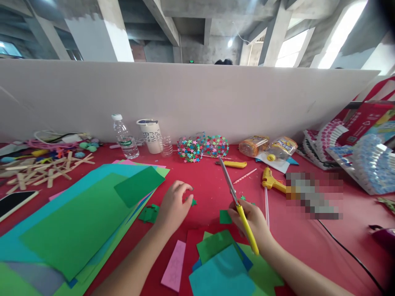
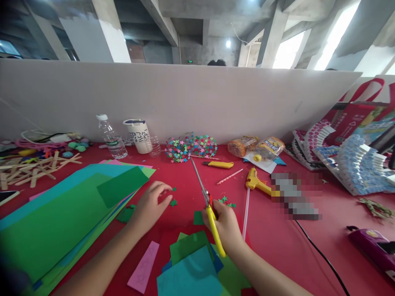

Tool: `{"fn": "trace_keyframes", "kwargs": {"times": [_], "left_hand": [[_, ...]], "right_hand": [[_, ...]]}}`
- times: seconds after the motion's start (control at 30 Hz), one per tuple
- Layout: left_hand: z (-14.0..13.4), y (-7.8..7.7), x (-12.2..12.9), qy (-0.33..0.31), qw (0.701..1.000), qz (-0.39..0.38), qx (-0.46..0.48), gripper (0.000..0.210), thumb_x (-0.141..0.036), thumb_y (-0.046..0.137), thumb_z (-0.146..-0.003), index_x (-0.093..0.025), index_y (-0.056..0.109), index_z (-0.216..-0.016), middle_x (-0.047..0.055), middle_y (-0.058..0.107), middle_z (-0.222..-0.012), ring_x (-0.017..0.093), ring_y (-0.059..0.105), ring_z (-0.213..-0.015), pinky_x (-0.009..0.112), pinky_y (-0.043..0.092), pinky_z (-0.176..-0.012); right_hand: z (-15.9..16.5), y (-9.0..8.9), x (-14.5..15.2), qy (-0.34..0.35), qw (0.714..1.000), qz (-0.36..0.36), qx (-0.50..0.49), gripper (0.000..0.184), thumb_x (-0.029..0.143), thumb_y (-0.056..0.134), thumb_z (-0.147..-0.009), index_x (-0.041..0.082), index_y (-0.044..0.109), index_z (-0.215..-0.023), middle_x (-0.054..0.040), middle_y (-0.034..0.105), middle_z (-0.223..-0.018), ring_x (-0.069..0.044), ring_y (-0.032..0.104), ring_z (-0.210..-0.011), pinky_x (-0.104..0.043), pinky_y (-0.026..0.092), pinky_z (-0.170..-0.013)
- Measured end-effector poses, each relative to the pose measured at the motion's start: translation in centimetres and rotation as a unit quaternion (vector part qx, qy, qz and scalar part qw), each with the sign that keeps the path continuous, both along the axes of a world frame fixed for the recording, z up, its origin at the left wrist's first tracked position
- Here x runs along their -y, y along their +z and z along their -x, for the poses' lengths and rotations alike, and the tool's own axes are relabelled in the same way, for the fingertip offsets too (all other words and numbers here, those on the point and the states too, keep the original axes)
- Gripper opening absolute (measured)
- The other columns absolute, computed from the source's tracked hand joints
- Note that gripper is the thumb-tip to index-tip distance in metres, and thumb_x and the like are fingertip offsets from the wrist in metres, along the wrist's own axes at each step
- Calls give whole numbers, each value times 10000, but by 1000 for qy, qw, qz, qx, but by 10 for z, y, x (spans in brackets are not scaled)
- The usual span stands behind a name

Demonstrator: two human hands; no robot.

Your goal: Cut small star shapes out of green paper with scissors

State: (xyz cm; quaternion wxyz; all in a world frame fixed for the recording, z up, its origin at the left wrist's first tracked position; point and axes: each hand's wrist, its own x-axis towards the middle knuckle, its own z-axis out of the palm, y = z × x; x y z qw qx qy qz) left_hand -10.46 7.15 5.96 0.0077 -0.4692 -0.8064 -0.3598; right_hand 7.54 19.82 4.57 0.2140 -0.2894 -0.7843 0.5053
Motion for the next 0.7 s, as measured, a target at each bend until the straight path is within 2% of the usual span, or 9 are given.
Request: {"fn": "trace_keyframes", "kwargs": {"times": [0.13, 0.27, 0.47, 0.6, 0.7], "left_hand": [[20, -19, -1, 17, 996, 45, -71, 283, -173, 402, -859, -159, 595, -1065, 100, 549, -1015, 224, 543, -979, 385, 434, -906], [24, -29, -4, 1, 991, 71, -112, 308, -240, 460, -854, -164, 607, -1114, 105, 551, -1099, 251, 508, -1054, 407, 410, -956], [23, -24, -1, -41, 986, 114, -115, 348, -323, 548, -810, -147, 630, -1099, 101, 552, -1043, 252, 507, -1022, 391, 411, -941], [15, -15, 1, -37, 984, 161, -64, 339, -276, 507, -831, -143, 604, -1127, 85, 545, -981, 206, 566, -899, 317, 449, -829], [7, -11, -1, -44, 981, 182, -53, 281, -213, 451, -850, -164, 621, -1069, 71, 555, -941, 181, 584, -825, 278, 444, -761]], "right_hand": [[1, -5, -2, 2, 1000, 13, -1, 198, 300, 500, -751, 218, 382, -615, 78, 321, -472, -95, 341, -417, -209, 220, -424], [2, -7, 0, 6, 1000, 14, -4, 205, 322, 493, -758, 217, 384, -620, 77, 313, -488, -94, 324, -432, -213, 209, -427], [5, -2, 1, 14, 1000, -3, -8, 180, 264, 510, -704, 205, 382, -592, 72, 288, -532, -91, 273, -498, -218, 199, -447], [4, -3, 1, 27, 999, -11, -15, 193, 214, 508, -677, 208, 343, -578, 75, 257, -542, -86, 238, -512, -216, 180, -449], [4, -2, 1, 33, 999, -14, -17, 213, 180, 509, -664, 211, 318, -574, 77, 249, -539, -84, 227, -514, -212, 171, -446]]}}
